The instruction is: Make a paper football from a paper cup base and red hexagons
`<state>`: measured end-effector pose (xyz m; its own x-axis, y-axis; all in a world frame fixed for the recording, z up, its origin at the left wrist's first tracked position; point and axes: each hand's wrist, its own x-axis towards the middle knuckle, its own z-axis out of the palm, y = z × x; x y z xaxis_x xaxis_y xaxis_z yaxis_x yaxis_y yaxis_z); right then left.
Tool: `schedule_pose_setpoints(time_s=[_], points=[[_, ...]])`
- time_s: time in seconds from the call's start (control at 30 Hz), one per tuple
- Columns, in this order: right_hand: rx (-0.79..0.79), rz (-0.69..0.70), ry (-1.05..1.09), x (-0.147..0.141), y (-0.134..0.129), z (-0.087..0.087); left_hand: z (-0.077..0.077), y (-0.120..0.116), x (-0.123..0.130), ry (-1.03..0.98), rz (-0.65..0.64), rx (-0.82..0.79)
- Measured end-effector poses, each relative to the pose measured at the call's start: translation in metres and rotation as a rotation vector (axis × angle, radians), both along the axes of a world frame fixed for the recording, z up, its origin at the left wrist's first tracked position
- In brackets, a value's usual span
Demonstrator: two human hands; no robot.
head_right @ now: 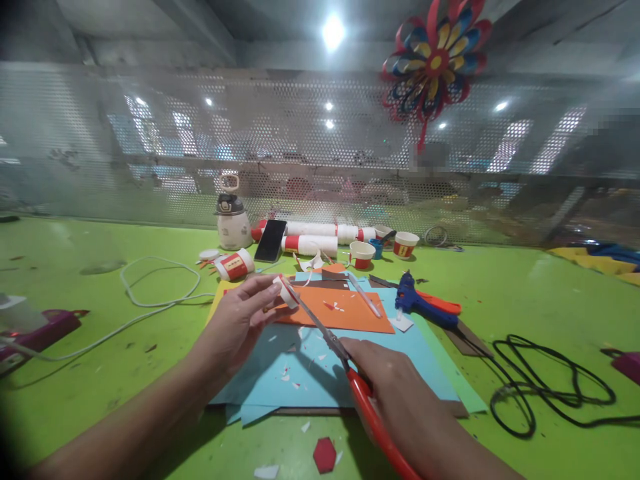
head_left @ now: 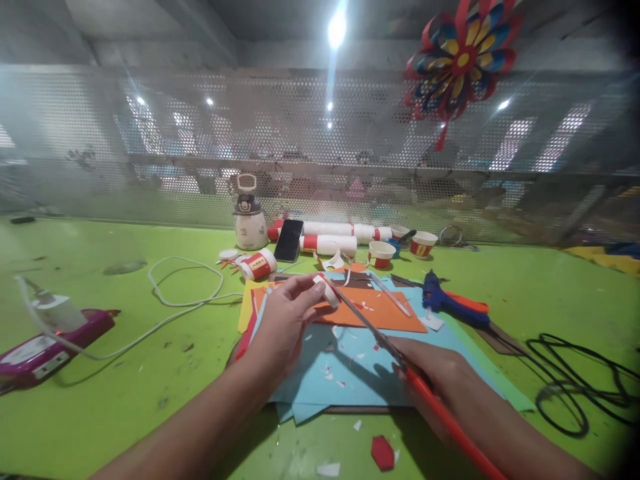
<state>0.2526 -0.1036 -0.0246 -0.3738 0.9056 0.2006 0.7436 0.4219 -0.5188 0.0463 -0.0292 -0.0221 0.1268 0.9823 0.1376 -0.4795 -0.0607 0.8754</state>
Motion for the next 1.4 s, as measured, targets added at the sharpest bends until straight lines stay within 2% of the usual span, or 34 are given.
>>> schedule_pose_setpoints(time_s=[0.23,0.6,1.13,1.4], points=[[-0.005,0.005,0.021,0.001,0.001,0.001,0.003,-0.002,0.004,0.004,0.035,-0.016],[-0.059,-0.017,0.074,-0.007,-0.005,0.008,0.003,-0.004,0.004,-0.003,0.005,0.000],[0.021,-0.015,0.007,-0.001,0.000,-0.001,0.005,-0.001,0.001,-0.045,0.019,-0.058],[0.033,-0.013,-0.018,0.004,0.003,-0.005,0.001,-0.001,0.002,-0.005,-0.003,-0.026]])
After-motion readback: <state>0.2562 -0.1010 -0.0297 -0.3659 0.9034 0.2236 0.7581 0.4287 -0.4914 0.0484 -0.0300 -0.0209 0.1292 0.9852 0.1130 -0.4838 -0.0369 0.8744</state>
